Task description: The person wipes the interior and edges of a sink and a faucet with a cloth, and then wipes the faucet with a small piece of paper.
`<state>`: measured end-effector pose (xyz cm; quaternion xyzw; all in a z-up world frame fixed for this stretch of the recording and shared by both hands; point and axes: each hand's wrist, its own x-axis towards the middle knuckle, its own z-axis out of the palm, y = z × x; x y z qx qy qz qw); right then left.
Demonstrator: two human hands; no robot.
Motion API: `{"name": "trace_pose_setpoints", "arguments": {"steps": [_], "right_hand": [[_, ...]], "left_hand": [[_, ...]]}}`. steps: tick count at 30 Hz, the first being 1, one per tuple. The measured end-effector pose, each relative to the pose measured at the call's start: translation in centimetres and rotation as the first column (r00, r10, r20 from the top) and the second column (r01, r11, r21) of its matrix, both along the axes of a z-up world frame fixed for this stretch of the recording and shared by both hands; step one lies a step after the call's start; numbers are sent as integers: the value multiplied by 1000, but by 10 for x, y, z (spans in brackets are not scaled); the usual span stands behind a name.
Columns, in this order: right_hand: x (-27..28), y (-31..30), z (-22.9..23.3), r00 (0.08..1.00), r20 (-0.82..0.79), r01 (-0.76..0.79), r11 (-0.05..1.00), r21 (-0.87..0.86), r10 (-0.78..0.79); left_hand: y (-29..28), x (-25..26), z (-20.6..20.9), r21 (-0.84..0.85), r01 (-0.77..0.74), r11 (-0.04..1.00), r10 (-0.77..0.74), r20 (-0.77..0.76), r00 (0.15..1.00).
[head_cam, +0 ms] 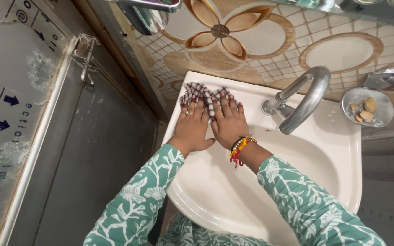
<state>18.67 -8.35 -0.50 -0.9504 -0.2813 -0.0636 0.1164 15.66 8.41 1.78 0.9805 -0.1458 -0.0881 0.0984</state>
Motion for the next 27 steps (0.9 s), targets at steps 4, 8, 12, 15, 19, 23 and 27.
{"name": "trace_pose_setpoints", "arguments": {"steps": [4, 8, 12, 15, 19, 23, 27], "right_hand": [[-13, -6, 3, 1000, -10, 5, 1000, -3, -5], [-21, -16, 0, 999, -10, 54, 999, -9, -54], [-21, -26, -3, 995, -16, 99, 995, -20, -99], [-17, -33, -7, 988, -1, 153, 986, -60, -153], [-10, -36, -11, 984, -4, 179, 983, -43, -180], [-3, -35, -15, 979, 14, 202, 979, -20, -201], [3, -30, -15, 982, 42, 182, 983, -14, -182]], "left_hand": [[-7, -13, 6, -12, -11, 1000, 11, -27, 1000], [-20, -18, 8, -12, 9, 1000, -10, -38, 999], [-29, -15, 9, -29, 41, 999, -41, -1, 999], [-36, -6, 8, -57, 49, 997, -52, -56, 997], [-42, 5, 6, -41, 65, 997, -68, -66, 996], [-42, 12, 6, -14, 74, 997, -74, -35, 997], [-38, 18, 8, 30, 55, 998, -53, -79, 995]]}}
